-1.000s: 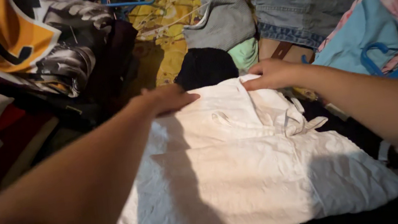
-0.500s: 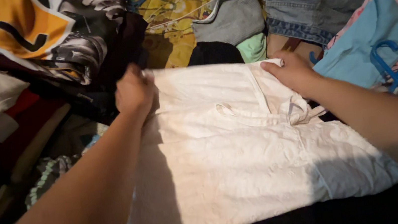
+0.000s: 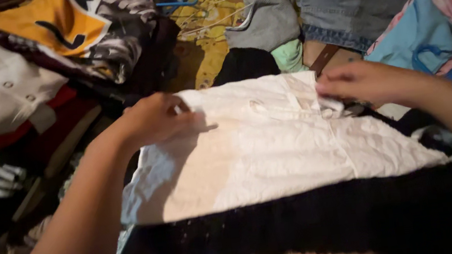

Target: The person picks up clothing items from a bed, including a white tank top, removes them from hangers, and folds them into small rectangular shapes before placing them into a stack.

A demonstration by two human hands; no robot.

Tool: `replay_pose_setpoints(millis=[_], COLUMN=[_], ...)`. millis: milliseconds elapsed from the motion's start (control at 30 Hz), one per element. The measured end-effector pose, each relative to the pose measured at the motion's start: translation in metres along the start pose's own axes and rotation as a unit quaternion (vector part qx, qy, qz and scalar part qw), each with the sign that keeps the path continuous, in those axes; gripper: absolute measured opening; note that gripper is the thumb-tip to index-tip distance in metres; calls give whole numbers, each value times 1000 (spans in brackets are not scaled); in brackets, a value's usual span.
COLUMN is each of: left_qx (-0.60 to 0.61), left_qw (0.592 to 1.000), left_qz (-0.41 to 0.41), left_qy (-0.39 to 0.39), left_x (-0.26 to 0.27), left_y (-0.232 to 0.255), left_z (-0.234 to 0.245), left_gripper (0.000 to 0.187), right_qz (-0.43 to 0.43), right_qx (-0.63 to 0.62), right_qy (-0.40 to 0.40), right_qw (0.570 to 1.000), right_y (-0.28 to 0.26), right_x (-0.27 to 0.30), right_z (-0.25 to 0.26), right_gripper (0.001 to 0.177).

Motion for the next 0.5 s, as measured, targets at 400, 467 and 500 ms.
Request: replay_pose_setpoints(millis=[400,467,500], left_qx=[323,390,274], left_qw=[923,879,909], left_qz=[18,-1,13], left_qy=[208,273,314], left_x=[85,81,83], left_y=[13,17,18], left_z=[33,40,51], left_gripper=[29,23,24], right_qz=[-192,-189,-187], right_qx=[83,-140,-140], right_qy=[-9,40,41], right_qw=[978,971,972], right_y=[35,40,43], right_x=[95,95,91], right_z=[-6,11,8], right_gripper=[51,48,48])
Point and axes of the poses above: each hand's wrist, its own x-axis away from the middle knuckle, its own z-axis out of the back of the hand, y = z × x, the point moved 10 cm from there along -x, towards the middle knuckle, and after that the axes turned 15 degrees about -z, right-handed, at the moved point
